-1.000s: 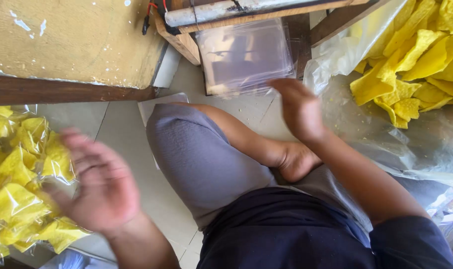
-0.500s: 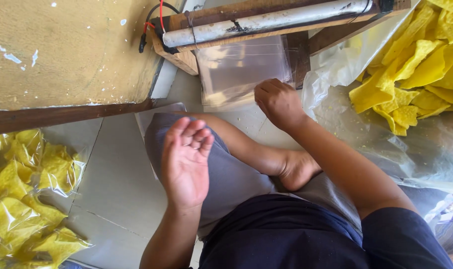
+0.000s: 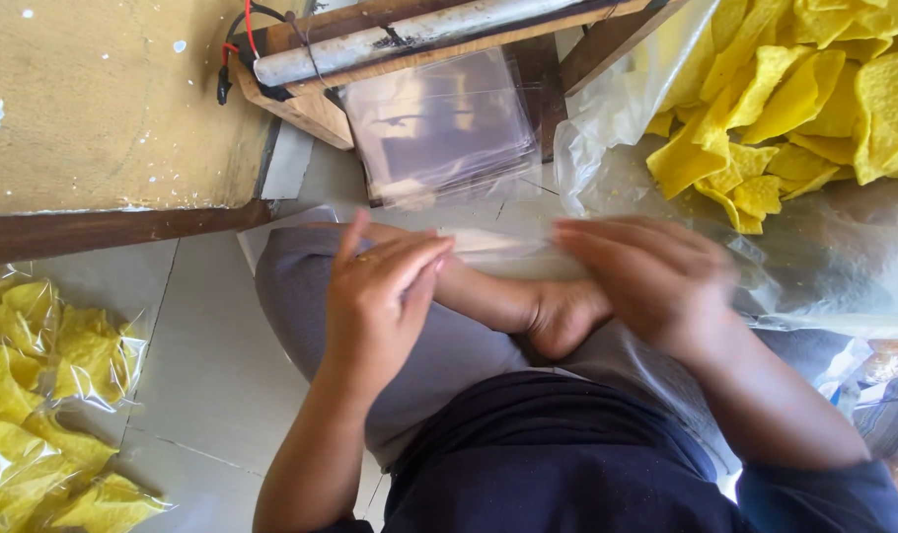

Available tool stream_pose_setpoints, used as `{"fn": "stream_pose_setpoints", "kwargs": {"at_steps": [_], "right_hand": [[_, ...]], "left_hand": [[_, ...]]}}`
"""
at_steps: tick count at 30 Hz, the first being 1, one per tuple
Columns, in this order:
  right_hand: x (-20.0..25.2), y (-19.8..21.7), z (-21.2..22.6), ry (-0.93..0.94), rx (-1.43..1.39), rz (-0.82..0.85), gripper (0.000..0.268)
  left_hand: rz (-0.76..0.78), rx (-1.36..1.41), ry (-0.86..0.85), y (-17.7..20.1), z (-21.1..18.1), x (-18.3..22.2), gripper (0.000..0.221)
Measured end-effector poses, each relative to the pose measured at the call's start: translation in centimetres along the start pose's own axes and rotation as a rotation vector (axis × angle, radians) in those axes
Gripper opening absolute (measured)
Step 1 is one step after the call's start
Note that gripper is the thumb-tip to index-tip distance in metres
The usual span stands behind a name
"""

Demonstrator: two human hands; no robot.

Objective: Packaging individual yellow snacks into small plastic bags and sealing them with a heat sealer

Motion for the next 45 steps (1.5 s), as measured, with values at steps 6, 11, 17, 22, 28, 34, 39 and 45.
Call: {"fn": "stream_pose_setpoints", "kwargs": {"at_steps": [6,11,17,22,28,34,39,45], "right_hand": [[9.8,2.7,-1.7,-0.075,-0.085,-0.161,0.018],[8.2,2.8,-1.4,-0.337,0.229,0.071,0.012],[8.0,2.2,3.3,-0.146,-0.142,-0.152,0.035],[8.6,1.3,0.9,-0.421,-0.328,0.11,0.026],[5.5,3.2,-10.1,-0.365,0.011,0.138,0.026],[4.5,-10.2,-33.5,-0.524,0.248,0.122,0.019],[4.8,-16.0,-39.0,-0.476,0.511,0.311,0.024],[6.8,-11.7,-38.5,-0.677,0.285,0.299,0.028]], "left_hand": [[-0.093,0.431,0.105,0.8,-1.8,1.8,0.012],[-0.006,0.475,0.214,-0.8,-4.2,1.1,0.014],[0.071,0.497,0.186,-6.7,-6.7,1.4,0.008],[0.246,0.512,-0.031,-7.7,-6.6,0.5,0.018],[0.121,0.545,0.218,-3.7,-3.0,-0.3,0.008],[-0.051,0.807,0.563,-4.0,-1.6,1.1,0.038],[-0.033,0.826,0.365,-4.6,-1.0,0.9,0.01],[0.111,0.613,0.286,-3.3,-3.8,-2.6,0.018]]}}
Point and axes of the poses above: each hand's wrist, its own x-axis away from the middle knuckle, its own y-axis out of the back of the hand, z = x × y, the point moved 3 cm from there along -x, towards the middle knuckle, and after that the axes turned 14 degrees about x, right-handed, at the moved point
